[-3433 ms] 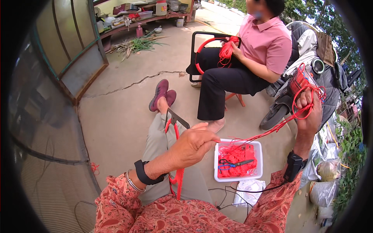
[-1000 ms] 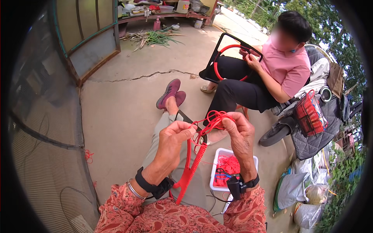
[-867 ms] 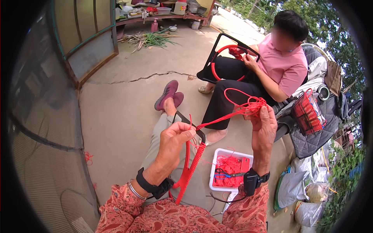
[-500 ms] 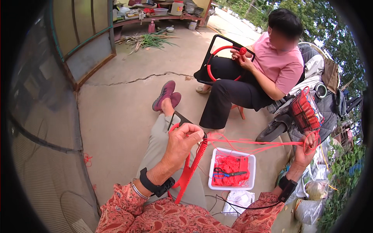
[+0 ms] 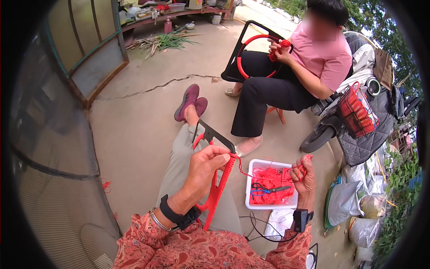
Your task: The person is weaving or knotting red cord onto a black frame to create a circular net or craft item.
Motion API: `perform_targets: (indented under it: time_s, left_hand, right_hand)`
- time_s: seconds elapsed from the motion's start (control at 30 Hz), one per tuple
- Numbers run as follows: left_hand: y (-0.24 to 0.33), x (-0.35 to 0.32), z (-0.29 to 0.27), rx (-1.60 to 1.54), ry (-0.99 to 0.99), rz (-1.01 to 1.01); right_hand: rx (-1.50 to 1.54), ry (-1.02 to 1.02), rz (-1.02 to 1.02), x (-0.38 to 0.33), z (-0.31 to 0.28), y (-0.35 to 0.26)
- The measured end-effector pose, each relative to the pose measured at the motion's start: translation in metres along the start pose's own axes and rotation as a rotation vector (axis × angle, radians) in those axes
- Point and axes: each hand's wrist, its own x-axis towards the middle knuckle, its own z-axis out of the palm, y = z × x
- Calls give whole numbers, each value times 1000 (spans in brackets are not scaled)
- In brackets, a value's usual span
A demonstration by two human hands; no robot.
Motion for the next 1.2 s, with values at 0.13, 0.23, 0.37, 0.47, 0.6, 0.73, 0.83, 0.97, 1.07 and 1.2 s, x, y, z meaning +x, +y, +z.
perform_targets:
  time_s: [0.13,0.23,0.37,0.47,0.6,0.73,0.83,0.97,1.07,1.2]
  left_hand:
    - [-2,4,0,18,-16,-56]
    - [-2,8,-4,45,-44,-38]
    - [-2,12,0,119,-40,-2]
    - [-4,15,2,92,-77,-33]
    - [-7,19,5,-146,-92,-208]
    - [-15,21,4,-293,-132,-276]
    - [-18,24,3,-298,-138,-276]
    - [-13,20,5,-267,-103,-267]
    - [-11,16,3,-262,-101,-275]
    - [-15,18,11,-309,-155,-318]
  right_hand:
    - [-141,-211,79,6,84,65]
    - [-337,-222,98,14,118,74]
    - [-657,-259,209,8,128,65]
    - [-707,-259,129,3,117,56]
    - [-663,-207,193,-11,68,35]
    - [-474,33,112,-32,-3,5]
    - [-552,108,98,-46,-54,-11]
    - [-601,326,59,-59,-115,-25]
    - [-688,605,-5,-56,-149,-12]
    - [-553,649,140,-48,-194,13]
